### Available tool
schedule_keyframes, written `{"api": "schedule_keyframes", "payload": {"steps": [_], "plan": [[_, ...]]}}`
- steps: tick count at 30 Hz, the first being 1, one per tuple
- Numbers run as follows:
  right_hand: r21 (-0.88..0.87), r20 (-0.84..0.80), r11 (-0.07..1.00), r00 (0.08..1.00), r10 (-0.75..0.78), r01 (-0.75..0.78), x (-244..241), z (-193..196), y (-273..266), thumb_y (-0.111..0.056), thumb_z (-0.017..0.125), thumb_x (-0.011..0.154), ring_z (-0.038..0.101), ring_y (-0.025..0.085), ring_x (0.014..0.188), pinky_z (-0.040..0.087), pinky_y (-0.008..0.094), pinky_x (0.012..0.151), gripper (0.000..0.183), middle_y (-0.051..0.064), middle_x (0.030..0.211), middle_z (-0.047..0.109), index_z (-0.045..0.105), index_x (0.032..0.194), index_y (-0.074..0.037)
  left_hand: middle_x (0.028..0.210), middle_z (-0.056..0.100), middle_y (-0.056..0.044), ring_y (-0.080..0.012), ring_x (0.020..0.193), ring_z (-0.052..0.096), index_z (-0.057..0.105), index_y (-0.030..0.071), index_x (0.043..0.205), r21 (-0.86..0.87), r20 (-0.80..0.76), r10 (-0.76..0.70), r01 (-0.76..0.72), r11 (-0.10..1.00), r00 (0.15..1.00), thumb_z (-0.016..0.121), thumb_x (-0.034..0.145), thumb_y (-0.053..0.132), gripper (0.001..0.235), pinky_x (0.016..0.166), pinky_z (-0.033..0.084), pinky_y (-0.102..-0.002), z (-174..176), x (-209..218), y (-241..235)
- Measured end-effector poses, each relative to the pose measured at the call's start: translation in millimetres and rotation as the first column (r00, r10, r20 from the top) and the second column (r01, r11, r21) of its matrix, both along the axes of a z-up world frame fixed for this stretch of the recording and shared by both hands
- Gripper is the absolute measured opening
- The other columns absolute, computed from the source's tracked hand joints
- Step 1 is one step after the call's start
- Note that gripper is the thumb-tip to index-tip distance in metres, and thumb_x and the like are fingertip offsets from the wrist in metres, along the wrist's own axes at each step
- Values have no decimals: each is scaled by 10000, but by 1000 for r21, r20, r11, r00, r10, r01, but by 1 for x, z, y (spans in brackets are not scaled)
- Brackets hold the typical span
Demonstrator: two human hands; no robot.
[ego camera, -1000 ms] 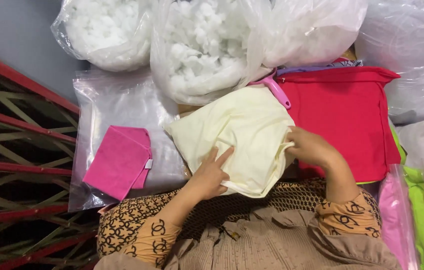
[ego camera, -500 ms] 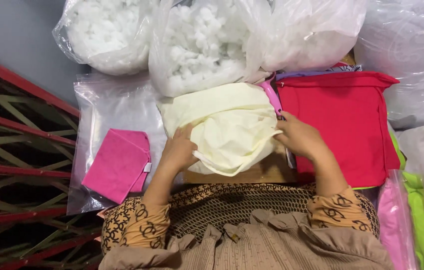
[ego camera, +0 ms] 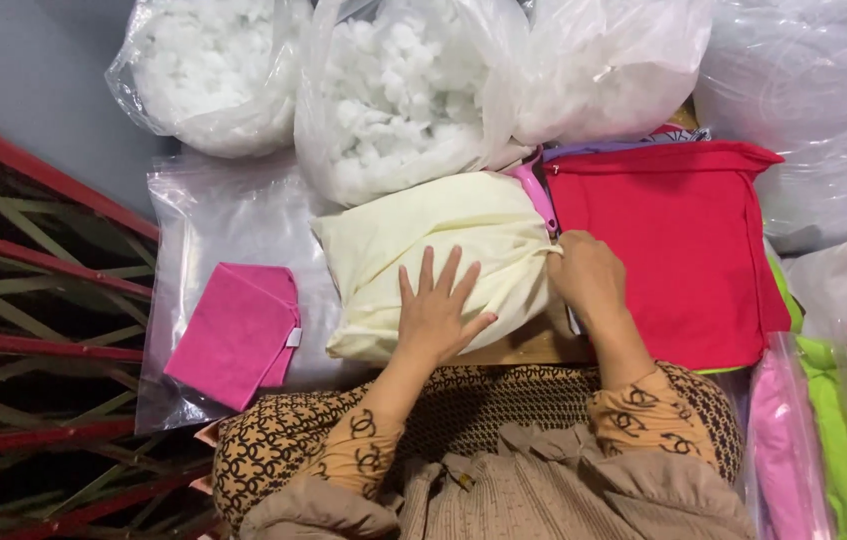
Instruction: The person sits and stuffs white cotton filling into a cream-colored pillowcase by hand. They repeatedly add handfuls of cotton, pat and smooth the pillow to distribute the filling evenly, and adjust the opening to ensure it is filled properly.
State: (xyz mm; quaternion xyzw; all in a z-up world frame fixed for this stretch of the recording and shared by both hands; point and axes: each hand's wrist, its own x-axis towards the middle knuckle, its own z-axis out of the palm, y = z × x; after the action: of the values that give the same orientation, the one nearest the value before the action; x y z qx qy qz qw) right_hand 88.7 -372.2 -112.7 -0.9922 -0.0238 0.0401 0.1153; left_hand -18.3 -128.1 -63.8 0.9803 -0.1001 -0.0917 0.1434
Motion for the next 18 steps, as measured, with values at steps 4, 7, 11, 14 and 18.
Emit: {"api": "schedule_keyframes", "payload": {"steps": [4, 7, 11, 14, 18], "plan": [[-24, 415, 943, 855, 310, -331, -30, -14, 65, -166, 654, 837, 632, 391, 1221, 422, 436, 1124, 198, 185, 1251, 725, 763, 953, -48, 1676, 272, -67, -385, 1533, 169, 440, 133, 1530, 41, -52, 7, -5, 999, 999, 446, 919, 692, 828, 1216, 22, -672, -94, 16, -4], [33, 239, 877, 855, 460, -480, -39, -64, 84, -231, 598, 913, 487, 431, 1377, 401, 522, 1087, 263, 145, 1444, 619, 729, 1069, -64, 1653, 328, -66, -368, 1527, 201, 479, 118, 1498, 83, -110, 33, -23, 996, 993, 438, 894, 654, 809, 1217, 28, -675, -97, 17, -2], [161, 135, 945, 954, 266, -286, -16, -58, 74, -305, 560, 940, 546, 364, 1329, 470, 473, 1027, 312, 116, 1362, 672, 735, 1078, -86, 1312, 529, -12, -277, 1203, 498, 593, 209, 1178, -147, 251, 121, -85, 985, 961, 529, 886, 631, 518, 1012, 331, -518, -109, 25, 13], [266, 360, 921, 915, 181, -286, -13, -35, 82, -285, 671, 898, 633, 313, 1246, 436, 422, 1109, 256, 154, 1249, 717, 733, 1013, -66, 1207, 634, -36, -313, 1139, 588, 704, 262, 1069, -249, 536, 365, -271, 930, 761, 670, 885, 527, 325, 917, 450, -514, -87, 20, 29], [128, 53, 951, 959, 278, -283, -10, -63, 101, -336, 530, 1028, 313, 385, 1509, 169, 558, 1229, 341, 68, 1622, 446, 687, 1220, -101, 1650, 340, -117, -472, 1520, 197, 596, 298, 1412, -60, 277, 431, -432, 900, 859, 493, 1006, 562, 495, 1122, 178, -768, -124, 2, 55]]}}
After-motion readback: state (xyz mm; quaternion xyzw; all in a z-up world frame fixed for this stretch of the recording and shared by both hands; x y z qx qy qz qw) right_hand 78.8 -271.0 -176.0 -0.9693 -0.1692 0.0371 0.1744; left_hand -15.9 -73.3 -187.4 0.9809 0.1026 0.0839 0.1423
